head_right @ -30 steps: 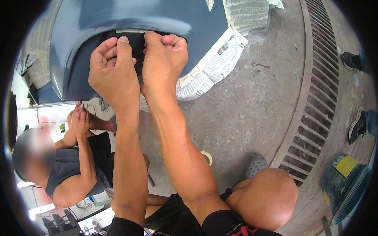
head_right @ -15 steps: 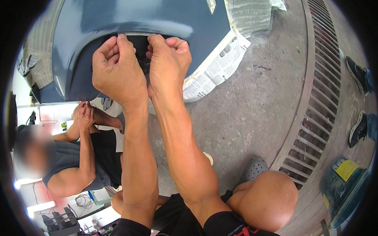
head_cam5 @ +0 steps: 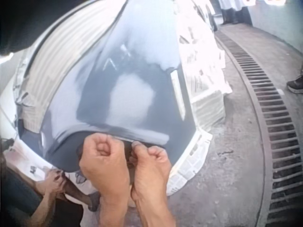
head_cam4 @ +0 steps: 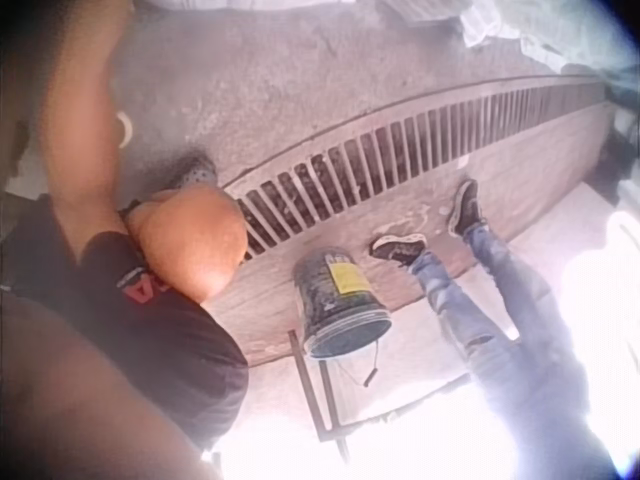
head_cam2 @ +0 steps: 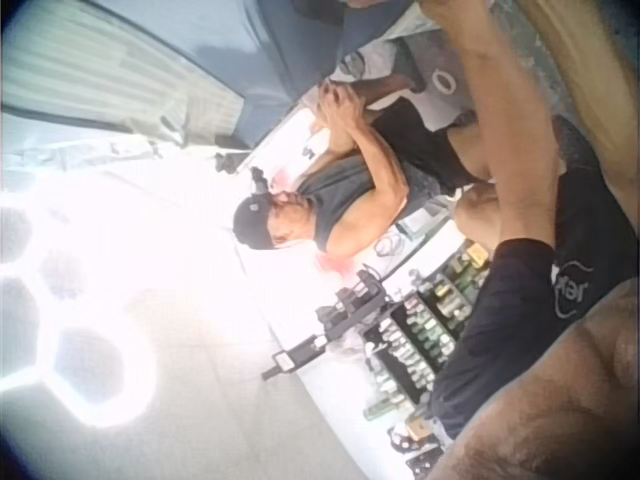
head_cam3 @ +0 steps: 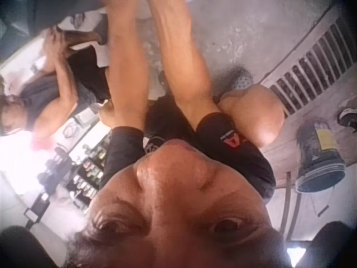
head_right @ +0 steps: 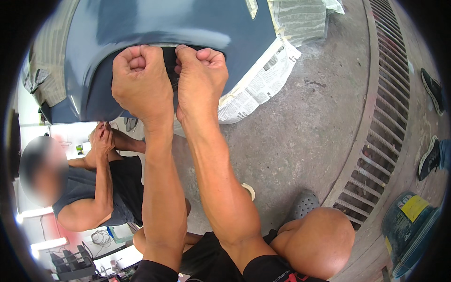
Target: The person applies masking tape and newspaper to the front bumper of a car, smoothing the tape and securing the paper to protect areas from paint. The person uses a utility knife to trim excess tape along the bumper edges.
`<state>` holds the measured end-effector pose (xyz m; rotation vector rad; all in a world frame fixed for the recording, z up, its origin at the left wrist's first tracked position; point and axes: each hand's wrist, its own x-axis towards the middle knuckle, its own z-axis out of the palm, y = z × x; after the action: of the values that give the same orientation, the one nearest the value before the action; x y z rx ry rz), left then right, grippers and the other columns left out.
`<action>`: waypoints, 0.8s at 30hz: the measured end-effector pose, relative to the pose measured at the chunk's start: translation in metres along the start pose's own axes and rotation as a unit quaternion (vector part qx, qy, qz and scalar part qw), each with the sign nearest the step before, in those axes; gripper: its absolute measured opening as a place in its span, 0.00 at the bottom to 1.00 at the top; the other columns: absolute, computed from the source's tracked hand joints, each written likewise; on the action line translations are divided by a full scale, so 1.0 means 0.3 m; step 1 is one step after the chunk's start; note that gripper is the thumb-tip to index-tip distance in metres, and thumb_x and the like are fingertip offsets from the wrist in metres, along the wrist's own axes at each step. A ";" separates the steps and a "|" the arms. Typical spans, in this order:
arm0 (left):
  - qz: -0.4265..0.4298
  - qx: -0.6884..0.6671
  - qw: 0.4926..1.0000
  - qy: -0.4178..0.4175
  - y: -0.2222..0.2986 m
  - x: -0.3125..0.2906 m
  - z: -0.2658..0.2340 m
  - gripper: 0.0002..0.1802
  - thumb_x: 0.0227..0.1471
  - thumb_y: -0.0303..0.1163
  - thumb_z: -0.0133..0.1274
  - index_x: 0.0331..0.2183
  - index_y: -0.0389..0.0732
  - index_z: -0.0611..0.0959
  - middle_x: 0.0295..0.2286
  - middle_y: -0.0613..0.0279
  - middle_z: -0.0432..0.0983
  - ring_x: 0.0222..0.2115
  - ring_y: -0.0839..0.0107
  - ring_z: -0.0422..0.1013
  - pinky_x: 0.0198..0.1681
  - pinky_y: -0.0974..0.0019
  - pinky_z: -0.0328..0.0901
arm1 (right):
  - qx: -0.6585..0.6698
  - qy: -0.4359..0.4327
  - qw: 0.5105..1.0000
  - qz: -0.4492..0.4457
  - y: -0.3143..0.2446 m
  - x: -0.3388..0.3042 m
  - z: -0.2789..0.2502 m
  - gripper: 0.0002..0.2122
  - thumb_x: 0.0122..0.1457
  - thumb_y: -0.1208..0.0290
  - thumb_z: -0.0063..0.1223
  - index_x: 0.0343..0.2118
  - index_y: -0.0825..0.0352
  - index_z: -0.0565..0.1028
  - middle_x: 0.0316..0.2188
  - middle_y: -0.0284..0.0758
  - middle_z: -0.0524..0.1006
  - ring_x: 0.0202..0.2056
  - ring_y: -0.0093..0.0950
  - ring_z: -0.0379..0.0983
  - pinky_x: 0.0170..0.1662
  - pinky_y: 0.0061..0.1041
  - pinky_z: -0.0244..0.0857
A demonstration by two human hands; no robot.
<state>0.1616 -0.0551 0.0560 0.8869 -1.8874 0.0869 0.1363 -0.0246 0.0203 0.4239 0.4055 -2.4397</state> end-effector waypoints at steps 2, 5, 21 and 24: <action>0.004 -0.011 1.000 0.006 -0.009 0.002 0.003 0.07 0.53 0.32 0.65 0.30 0.41 0.84 0.19 0.71 0.79 0.19 0.70 0.75 0.29 0.62 0.70 | -0.006 0.000 1.000 -0.002 -0.004 -0.005 0.002 0.14 0.59 0.79 0.67 0.37 0.65 0.68 0.31 0.34 0.78 0.31 0.22 0.73 0.38 0.22 0.70; -0.016 -0.034 0.999 -0.002 0.003 0.005 0.001 0.06 0.52 0.32 0.64 0.29 0.42 0.83 0.17 0.72 0.77 0.18 0.69 0.75 0.28 0.60 0.70 | -0.022 0.006 1.000 -0.004 -0.011 -0.006 0.004 0.14 0.59 0.80 0.67 0.38 0.64 0.67 0.30 0.33 0.78 0.31 0.21 0.72 0.37 0.22 0.69; -0.078 -0.120 0.988 -0.053 0.000 0.031 -0.031 0.06 0.56 0.29 0.63 0.32 0.36 0.84 0.20 0.68 0.78 0.20 0.77 0.71 0.28 0.67 0.69 | -0.033 0.008 0.998 -0.060 0.004 -0.020 0.013 0.14 0.63 0.82 0.63 0.36 0.65 0.65 0.33 0.34 0.78 0.33 0.16 0.71 0.37 0.18 0.67; -0.074 -0.140 0.985 -0.061 -0.006 0.023 -0.028 0.06 0.58 0.29 0.63 0.33 0.36 0.84 0.21 0.69 0.78 0.20 0.77 0.71 0.28 0.68 0.69 | -0.045 0.011 0.995 -0.083 0.011 -0.025 0.017 0.13 0.64 0.82 0.62 0.36 0.65 0.65 0.33 0.34 0.78 0.33 0.16 0.71 0.37 0.18 0.68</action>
<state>0.1674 -0.0567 0.0652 0.8491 -1.8818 -0.3233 0.1430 -0.0252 0.0270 0.3915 0.5791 -2.5670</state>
